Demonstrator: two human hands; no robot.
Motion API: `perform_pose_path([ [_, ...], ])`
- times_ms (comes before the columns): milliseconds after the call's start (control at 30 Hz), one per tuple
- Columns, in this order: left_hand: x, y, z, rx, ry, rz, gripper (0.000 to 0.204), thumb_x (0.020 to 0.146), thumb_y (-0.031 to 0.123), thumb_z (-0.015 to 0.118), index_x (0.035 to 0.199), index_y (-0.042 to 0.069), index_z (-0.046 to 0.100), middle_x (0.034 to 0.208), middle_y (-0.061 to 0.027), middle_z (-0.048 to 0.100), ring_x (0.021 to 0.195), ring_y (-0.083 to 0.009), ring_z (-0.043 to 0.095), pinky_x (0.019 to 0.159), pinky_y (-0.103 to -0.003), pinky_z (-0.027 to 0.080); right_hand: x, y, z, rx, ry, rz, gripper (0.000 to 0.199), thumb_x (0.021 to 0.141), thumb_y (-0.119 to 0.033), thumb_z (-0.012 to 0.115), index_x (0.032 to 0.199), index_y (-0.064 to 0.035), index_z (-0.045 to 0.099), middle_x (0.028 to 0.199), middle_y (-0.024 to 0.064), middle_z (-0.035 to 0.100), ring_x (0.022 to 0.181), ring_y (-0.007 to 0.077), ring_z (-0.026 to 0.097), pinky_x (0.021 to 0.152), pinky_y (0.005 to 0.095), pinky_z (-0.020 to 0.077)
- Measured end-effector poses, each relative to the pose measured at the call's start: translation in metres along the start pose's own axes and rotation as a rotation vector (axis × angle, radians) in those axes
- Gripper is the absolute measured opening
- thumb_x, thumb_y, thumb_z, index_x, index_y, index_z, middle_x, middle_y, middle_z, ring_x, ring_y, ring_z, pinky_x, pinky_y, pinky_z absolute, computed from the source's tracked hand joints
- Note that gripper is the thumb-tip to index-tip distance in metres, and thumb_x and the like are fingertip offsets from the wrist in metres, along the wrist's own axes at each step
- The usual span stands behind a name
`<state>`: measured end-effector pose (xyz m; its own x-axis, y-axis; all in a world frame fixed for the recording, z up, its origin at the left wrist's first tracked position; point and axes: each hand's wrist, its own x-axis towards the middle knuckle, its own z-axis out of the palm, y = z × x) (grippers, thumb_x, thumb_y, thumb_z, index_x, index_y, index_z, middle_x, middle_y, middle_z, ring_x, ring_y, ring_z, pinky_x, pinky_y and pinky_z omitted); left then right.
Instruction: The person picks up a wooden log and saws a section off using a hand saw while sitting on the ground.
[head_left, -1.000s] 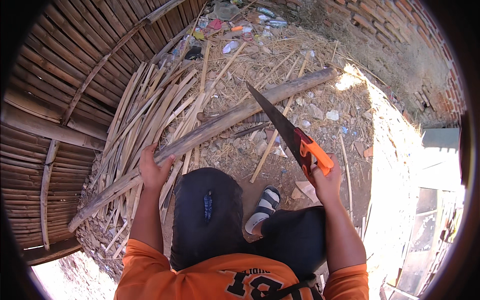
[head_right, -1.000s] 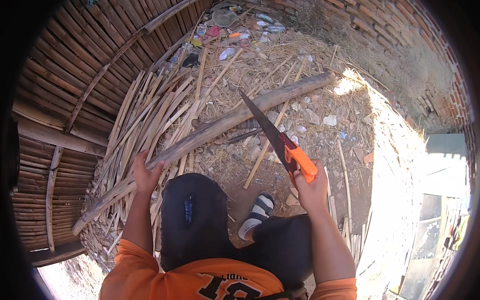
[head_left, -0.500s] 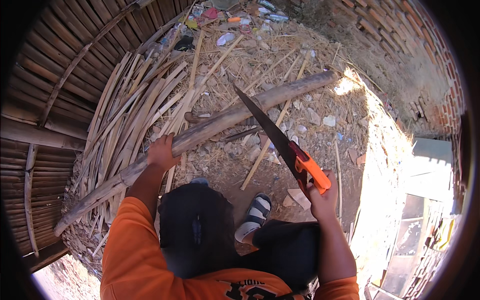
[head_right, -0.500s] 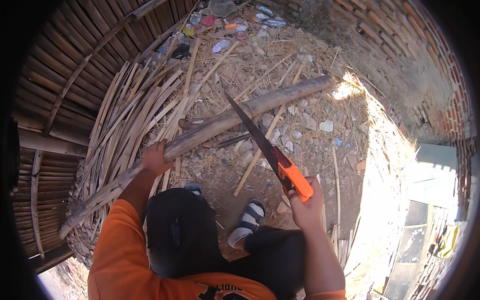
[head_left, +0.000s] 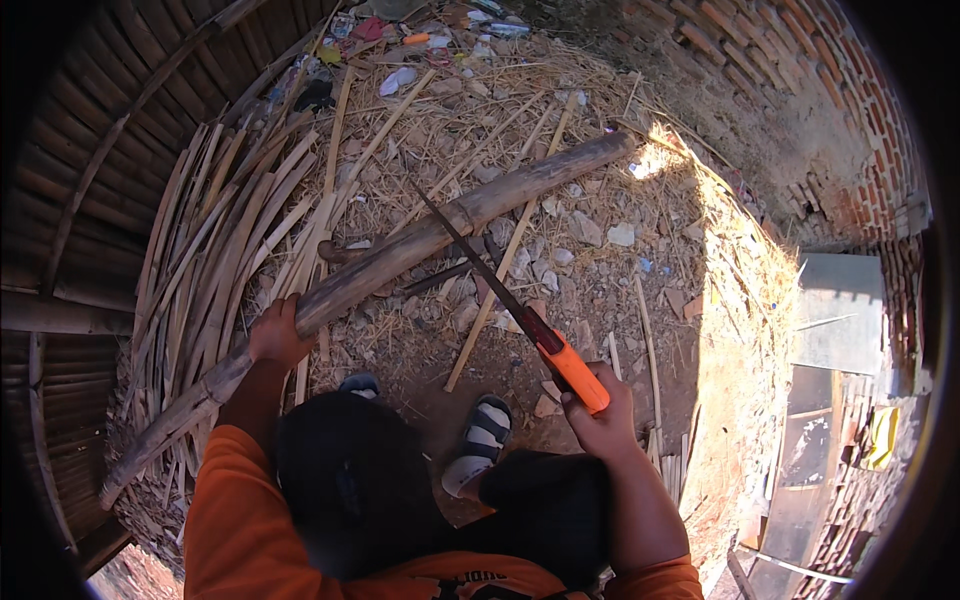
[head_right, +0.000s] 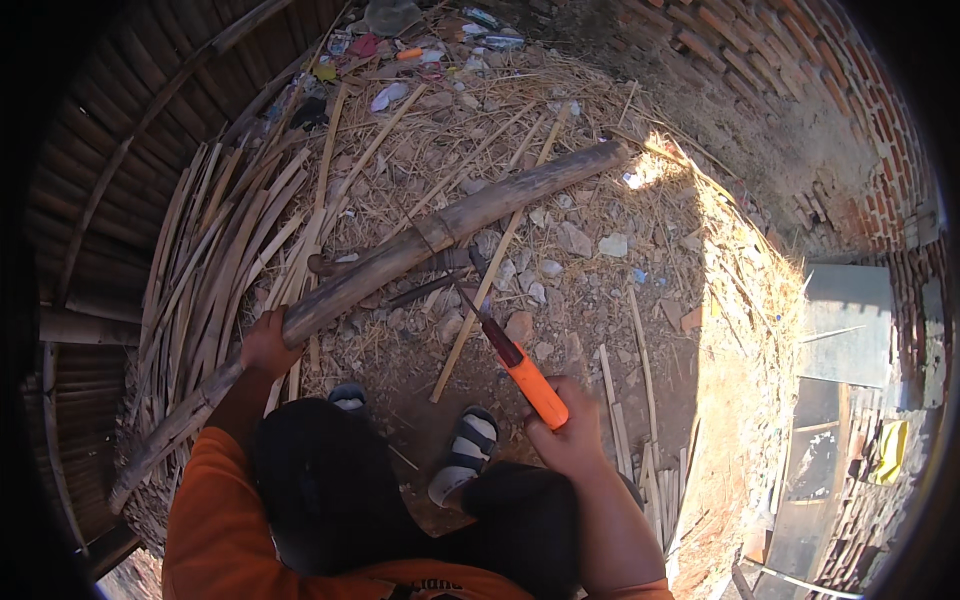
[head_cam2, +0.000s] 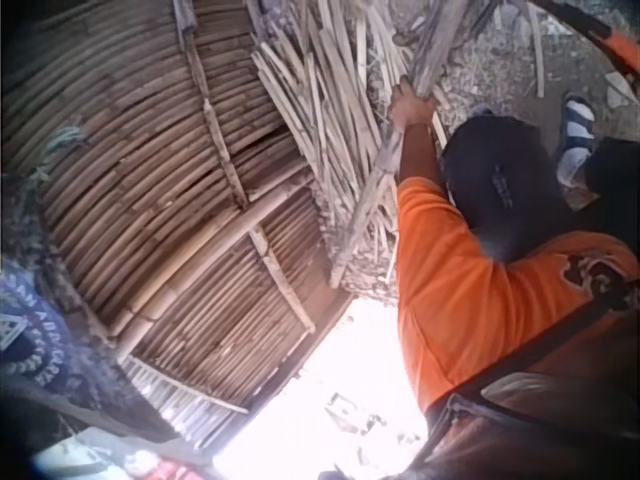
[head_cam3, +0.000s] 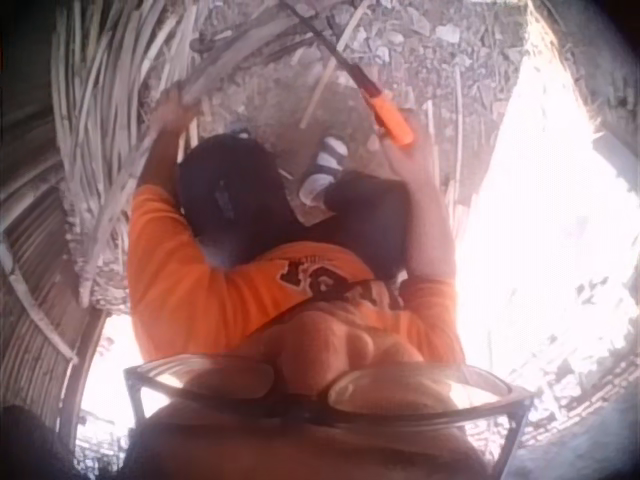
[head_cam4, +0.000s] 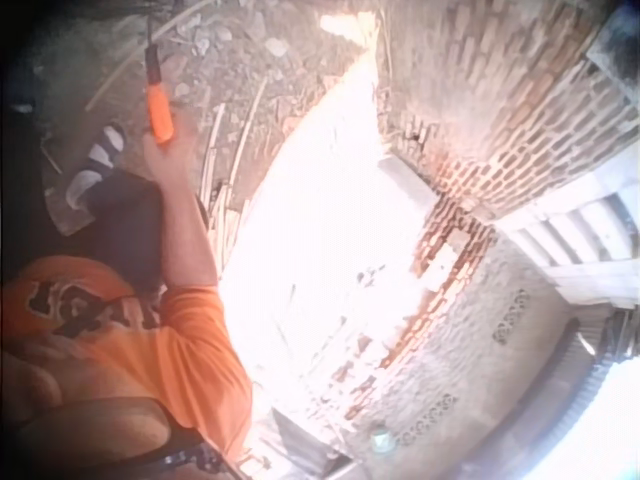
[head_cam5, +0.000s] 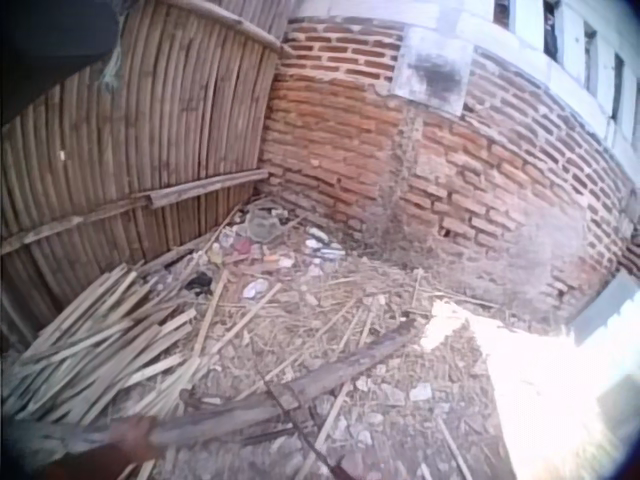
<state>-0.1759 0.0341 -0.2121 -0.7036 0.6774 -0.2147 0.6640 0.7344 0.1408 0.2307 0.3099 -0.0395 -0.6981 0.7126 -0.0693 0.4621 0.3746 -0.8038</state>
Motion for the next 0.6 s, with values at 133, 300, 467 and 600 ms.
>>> perform_pose_path([
  [133,-0.002,-0.003,-0.001,-0.001,0.000,0.014,0.085,0.073,0.037,0.085,0.147,0.014,0.049,0.130,-0.0130,0.060,0.118,-0.0339,0.063,0.099,-0.048,0.053,0.002,-0.008,0.001,-0.019,-0.028,0.040,0.025,0.082,-0.010,0.074,0.103,-0.0011,0.065,0.081,0.0112,0.069,0.072,0.0199,0.069,0.069,0.0336,0.0536],
  [300,-0.002,-0.002,-0.001,0.022,-0.007,0.009,0.085,0.075,0.040,0.084,0.147,0.013,0.048,0.131,-0.0134,0.060,0.118,-0.0334,0.064,0.099,-0.048,0.053,0.002,-0.016,-0.003,-0.042,-0.071,0.097,0.021,0.081,-0.009,0.073,0.099,-0.0010,0.065,0.079,0.0123,0.070,0.071,0.0210,0.071,0.067,0.0342,0.0534],
  [467,-0.004,-0.002,-0.001,0.043,0.030,0.027,0.084,0.076,0.041,0.084,0.147,0.013,0.048,0.130,-0.0133,0.061,0.117,-0.0333,0.064,0.099,-0.048,0.054,0.002,-0.022,-0.003,-0.014,-0.098,0.113,0.018,0.085,-0.006,0.070,0.100,0.0002,0.063,0.078,0.0075,0.065,0.071,0.0122,0.061,0.068,0.0311,0.0501],
  [600,-0.003,0.001,-0.005,0.009,-0.007,0.003,0.086,0.075,0.040,0.084,0.148,0.014,0.047,0.130,-0.0134,0.060,0.117,-0.0334,0.064,0.098,-0.048,0.054,0.003,-0.018,0.000,-0.033,-0.063,0.092,0.019,0.083,-0.008,0.070,0.100,-0.0002,0.064,0.078,0.0083,0.065,0.070,0.0146,0.062,0.068,0.0320,0.0504],
])
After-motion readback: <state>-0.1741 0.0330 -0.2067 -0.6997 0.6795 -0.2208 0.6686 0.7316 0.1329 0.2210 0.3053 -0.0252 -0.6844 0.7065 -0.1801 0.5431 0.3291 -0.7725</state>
